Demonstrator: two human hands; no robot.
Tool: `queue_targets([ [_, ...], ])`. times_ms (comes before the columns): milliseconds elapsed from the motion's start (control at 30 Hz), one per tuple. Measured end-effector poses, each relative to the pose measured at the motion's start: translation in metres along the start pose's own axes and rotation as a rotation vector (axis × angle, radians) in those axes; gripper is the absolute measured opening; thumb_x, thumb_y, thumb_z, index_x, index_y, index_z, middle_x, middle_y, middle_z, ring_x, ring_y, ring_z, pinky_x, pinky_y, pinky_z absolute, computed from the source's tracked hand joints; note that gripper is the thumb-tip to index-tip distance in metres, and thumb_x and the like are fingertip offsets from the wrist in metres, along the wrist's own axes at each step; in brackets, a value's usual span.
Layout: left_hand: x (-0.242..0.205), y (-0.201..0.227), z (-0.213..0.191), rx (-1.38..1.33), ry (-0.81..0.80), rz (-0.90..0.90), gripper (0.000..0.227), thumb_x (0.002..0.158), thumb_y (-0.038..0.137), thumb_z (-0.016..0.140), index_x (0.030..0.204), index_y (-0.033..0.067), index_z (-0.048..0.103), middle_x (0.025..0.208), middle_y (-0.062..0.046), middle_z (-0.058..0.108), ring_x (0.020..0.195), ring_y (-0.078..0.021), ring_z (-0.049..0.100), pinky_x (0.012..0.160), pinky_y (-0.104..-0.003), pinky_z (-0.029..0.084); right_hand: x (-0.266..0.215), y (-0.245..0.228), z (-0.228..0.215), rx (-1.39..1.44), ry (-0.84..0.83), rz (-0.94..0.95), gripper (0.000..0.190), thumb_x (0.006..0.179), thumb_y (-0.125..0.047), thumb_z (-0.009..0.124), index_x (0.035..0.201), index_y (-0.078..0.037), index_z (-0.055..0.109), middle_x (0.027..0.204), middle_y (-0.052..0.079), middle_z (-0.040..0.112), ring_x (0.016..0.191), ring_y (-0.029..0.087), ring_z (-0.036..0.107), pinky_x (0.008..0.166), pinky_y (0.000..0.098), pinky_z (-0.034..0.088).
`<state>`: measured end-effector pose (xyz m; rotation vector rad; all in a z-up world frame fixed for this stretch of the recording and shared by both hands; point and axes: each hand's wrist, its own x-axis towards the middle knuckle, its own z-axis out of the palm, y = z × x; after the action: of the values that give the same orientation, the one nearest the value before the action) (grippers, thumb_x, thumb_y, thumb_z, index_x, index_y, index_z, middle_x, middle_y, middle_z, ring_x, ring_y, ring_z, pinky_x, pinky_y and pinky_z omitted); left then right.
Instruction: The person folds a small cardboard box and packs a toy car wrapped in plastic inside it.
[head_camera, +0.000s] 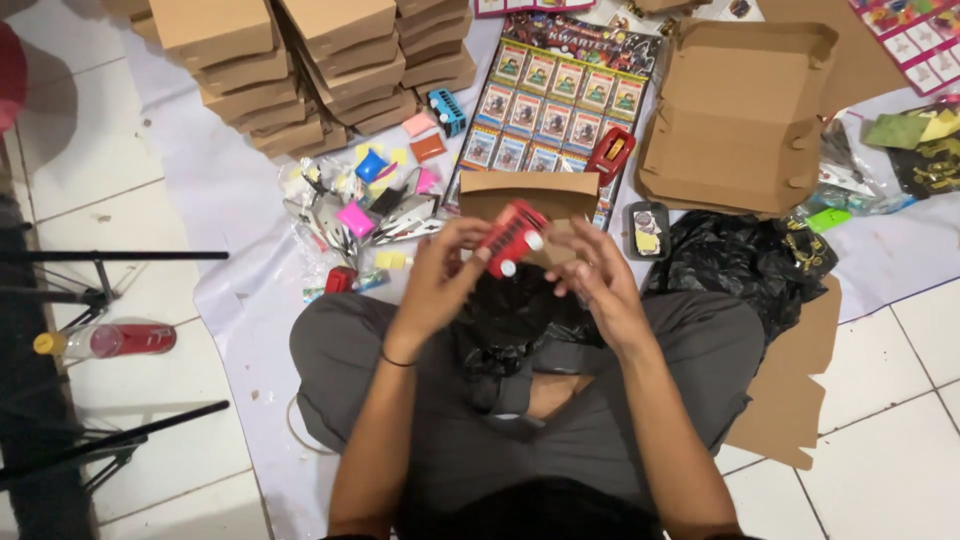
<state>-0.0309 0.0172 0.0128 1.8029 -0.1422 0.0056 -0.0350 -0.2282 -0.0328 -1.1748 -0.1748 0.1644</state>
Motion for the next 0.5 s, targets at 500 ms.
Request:
queue_targets([
  [500,-0.017,-0.091,0.075,-0.617,0.316,-0.183,0.040,0.094,0.012,0.077,0.130,-0.0006,0.063,0.112,-0.022,0.068,0.093,-0.0228,0.072,0.084,-0.036,0.064,0.002,0.076,-0.008,0.245,0.243,0.116,0.035,0.096,-0.009,0.067,0.127,-0.001,0.052,0.106,0.018,0.073,0.095,0.033,0.076,0.087,0.0422,0.065],
])
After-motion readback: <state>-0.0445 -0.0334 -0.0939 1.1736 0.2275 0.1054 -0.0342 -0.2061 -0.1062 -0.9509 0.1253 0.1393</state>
